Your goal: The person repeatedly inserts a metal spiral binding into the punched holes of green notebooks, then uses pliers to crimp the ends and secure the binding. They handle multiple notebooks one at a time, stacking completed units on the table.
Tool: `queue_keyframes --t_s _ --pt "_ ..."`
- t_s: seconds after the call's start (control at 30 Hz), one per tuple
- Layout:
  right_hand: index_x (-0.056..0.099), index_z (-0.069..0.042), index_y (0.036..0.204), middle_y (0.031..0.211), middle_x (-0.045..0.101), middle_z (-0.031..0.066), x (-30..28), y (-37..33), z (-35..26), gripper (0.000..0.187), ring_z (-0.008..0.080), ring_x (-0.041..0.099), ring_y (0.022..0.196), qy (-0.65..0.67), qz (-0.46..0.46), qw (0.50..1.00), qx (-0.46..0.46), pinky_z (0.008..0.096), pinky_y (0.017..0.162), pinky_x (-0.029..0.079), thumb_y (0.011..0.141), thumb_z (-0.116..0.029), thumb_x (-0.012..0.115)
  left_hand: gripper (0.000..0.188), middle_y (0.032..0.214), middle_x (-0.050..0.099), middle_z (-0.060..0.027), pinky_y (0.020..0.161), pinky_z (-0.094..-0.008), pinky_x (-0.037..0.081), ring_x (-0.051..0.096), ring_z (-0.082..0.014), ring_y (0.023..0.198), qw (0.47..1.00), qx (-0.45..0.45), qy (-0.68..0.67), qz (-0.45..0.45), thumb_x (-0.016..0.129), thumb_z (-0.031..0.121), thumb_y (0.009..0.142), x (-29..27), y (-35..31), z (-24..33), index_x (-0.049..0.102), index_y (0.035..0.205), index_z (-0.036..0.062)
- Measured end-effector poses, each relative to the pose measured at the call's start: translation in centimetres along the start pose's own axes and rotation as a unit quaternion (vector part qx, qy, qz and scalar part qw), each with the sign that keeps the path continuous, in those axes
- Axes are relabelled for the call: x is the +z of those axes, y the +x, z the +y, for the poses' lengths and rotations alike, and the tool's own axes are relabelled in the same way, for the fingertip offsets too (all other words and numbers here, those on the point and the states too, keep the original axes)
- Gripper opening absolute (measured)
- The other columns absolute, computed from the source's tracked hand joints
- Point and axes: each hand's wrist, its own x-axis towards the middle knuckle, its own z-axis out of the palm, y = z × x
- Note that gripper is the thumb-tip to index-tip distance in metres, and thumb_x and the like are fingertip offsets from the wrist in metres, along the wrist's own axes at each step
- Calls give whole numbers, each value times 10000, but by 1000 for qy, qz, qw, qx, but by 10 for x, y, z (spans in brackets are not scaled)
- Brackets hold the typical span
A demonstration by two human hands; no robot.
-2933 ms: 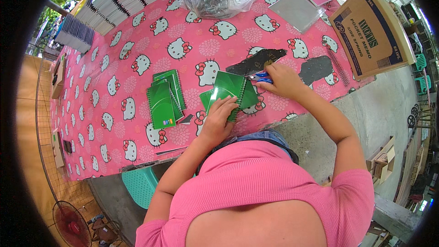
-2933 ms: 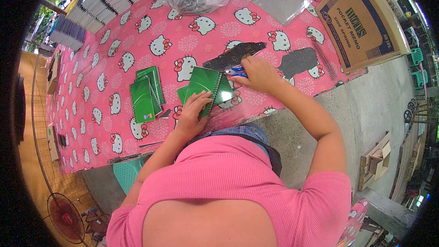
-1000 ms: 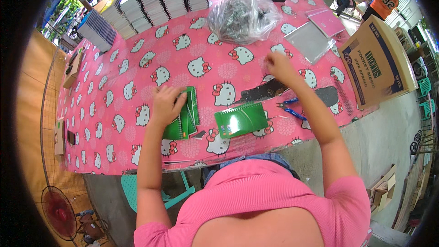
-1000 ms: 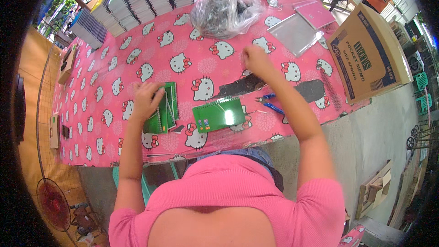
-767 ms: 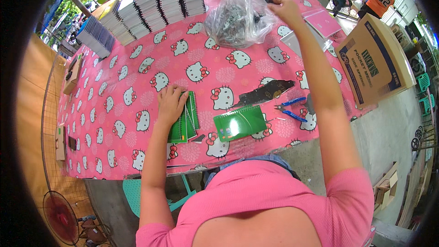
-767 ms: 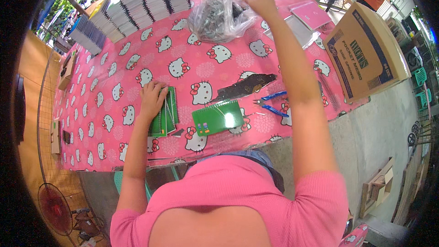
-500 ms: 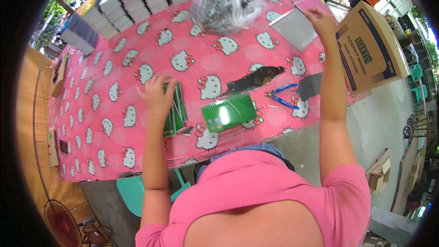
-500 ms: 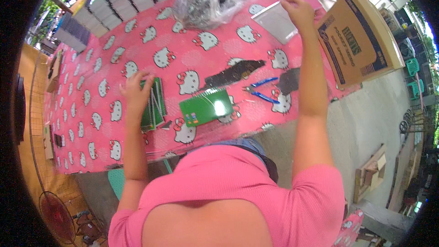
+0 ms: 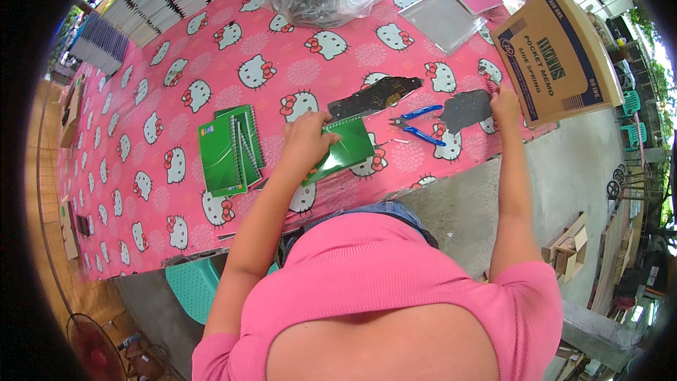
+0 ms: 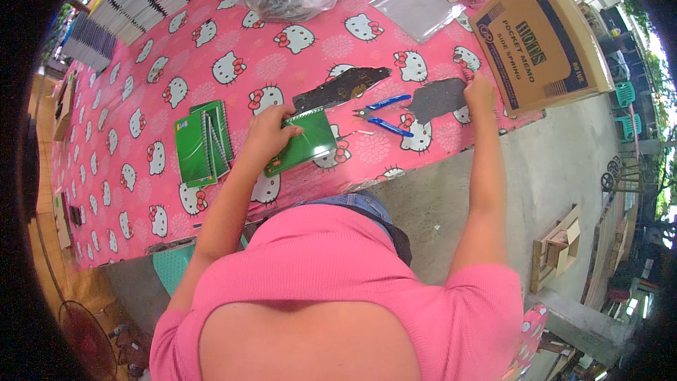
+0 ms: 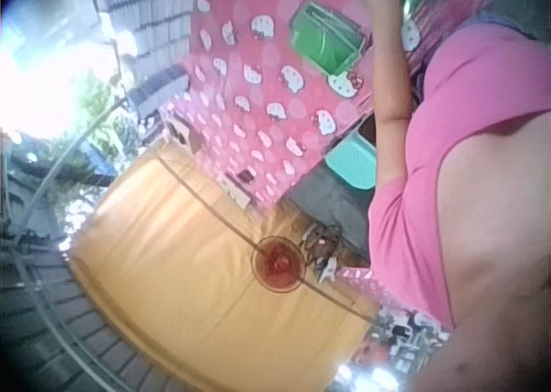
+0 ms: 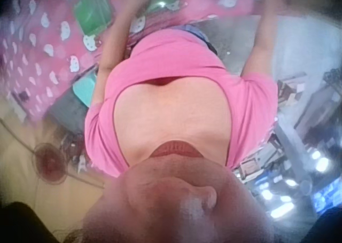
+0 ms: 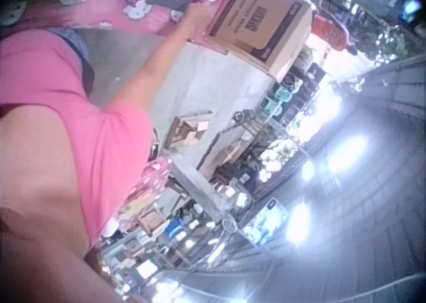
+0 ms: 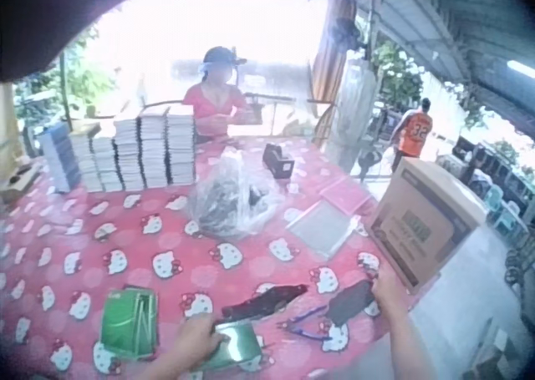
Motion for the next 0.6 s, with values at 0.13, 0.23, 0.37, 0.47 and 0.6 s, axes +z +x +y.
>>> queue_keyframes --t_s 0.13,0.23,0.37,0.47,0.6 --pt "590 -19 1074 1060 582 213 -10 9 -4 243 388 588 992 14 71 997 8 464 822 468 841 -56 531 450 929 667 -119 812 -393 478 637 -287 903 999 -14 -25 -46 797 192 696 -12 13 5 608 1081 57" --pt "612 -33 1130 1034 604 199 -17 2 -21 290 377 596 975 18 146 989 -26 461 821 469 853 -38 524 369 893 654 -116 837 -389 462 635 -276 863 994 3 -113 -9 784 133 703 -18 5 8 588 1002 45" --pt "686 -50 1011 912 672 138 -44 -31 -87 197 282 655 837 212 32 968 -128 379 738 508 826 -95 633 255 854 637 -91 912 -412 401 622 -254 795 990 107 -73 57 741 79 740 -44 -31 32 557 916 66" --pt "694 -33 989 908 677 54 -83 -100 -177 179 96 643 798 431 -154 867 -198 240 683 496 811 -46 698 239 843 647 -64 929 -436 361 612 -247 753 982 160 2 102 721 69 752 -41 -43 26 583 946 94" --pt "699 -66 1020 890 657 84 -88 -128 -214 246 182 629 786 480 -201 812 -262 289 687 493 777 -28 698 229 810 661 -52 894 -433 374 615 -235 741 963 205 2 172 730 173 780 -34 -48 34 631 976 107"
